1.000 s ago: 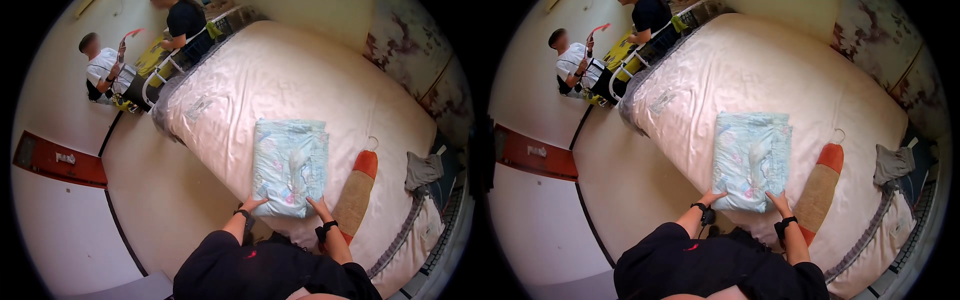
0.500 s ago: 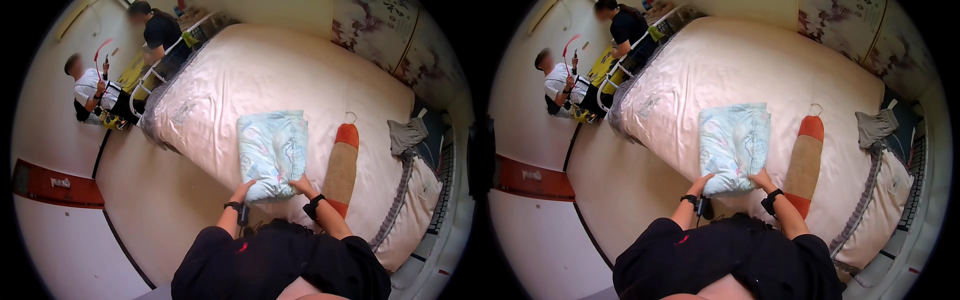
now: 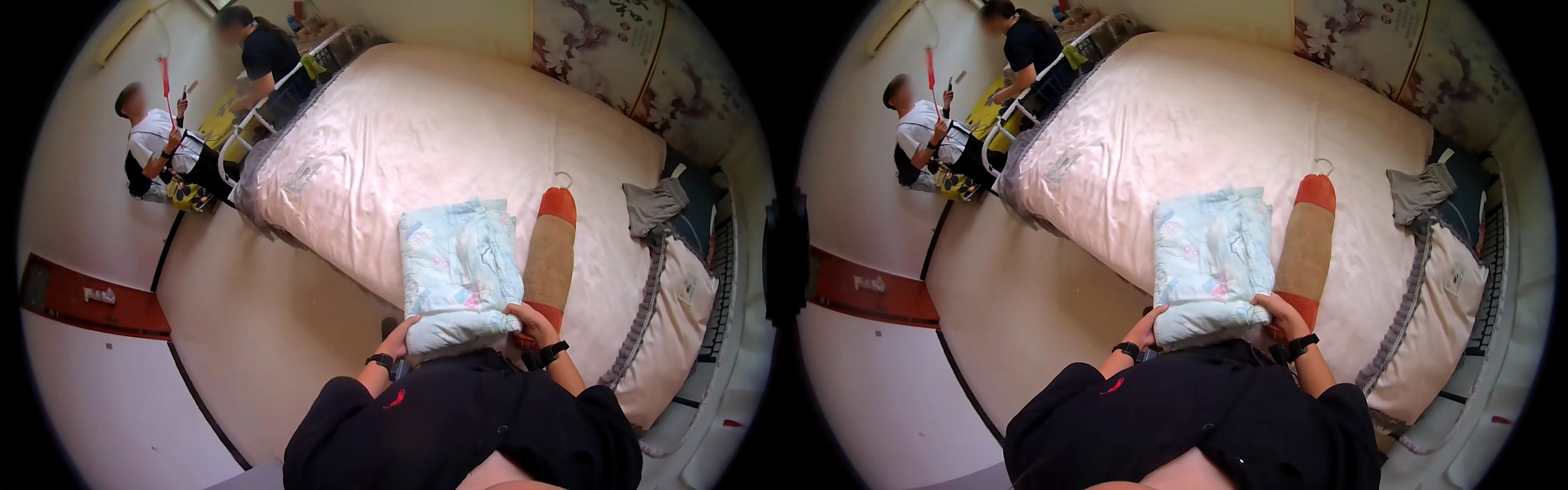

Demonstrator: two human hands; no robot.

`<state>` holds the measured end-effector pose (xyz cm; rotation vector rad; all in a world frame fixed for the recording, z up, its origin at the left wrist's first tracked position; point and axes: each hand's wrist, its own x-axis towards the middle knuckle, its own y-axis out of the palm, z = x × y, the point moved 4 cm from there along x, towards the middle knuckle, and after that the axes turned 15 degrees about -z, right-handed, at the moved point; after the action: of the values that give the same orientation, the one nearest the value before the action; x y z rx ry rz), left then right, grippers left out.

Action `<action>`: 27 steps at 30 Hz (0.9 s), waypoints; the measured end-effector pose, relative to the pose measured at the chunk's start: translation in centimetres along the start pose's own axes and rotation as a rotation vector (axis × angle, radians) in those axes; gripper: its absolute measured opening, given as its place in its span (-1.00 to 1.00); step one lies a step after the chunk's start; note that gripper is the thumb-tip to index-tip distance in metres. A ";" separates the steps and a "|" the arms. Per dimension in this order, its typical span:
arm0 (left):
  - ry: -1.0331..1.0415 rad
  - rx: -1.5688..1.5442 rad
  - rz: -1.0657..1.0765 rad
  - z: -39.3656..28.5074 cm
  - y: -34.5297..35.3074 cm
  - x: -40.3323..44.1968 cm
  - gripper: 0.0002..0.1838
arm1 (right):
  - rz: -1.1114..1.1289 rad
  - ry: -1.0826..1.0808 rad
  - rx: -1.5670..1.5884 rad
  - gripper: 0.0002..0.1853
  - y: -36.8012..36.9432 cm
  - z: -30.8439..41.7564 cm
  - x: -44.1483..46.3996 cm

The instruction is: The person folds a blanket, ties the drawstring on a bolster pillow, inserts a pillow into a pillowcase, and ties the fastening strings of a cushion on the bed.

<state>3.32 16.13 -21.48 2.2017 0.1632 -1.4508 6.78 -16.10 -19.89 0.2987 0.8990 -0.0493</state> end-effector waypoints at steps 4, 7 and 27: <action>0.020 0.043 -0.082 1.3 -1.4 0.9 -0.46 | -0.263 -0.333 -0.339 -0.45 -1.9 -1.0 -1.9; 0.077 0.177 -0.080 1.3 -1.4 1.7 -0.48 | -0.411 -0.486 -0.816 -0.46 -3.4 -2.6 -1.5; 0.126 0.218 -0.135 2.0 -1.4 3.1 -0.52 | -0.321 -0.271 -1.216 -0.29 -0.5 -4.8 3.7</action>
<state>2.46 15.90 -25.35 2.5036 0.2089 -1.4613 5.29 -14.92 -25.68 -0.9643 0.5677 0.1586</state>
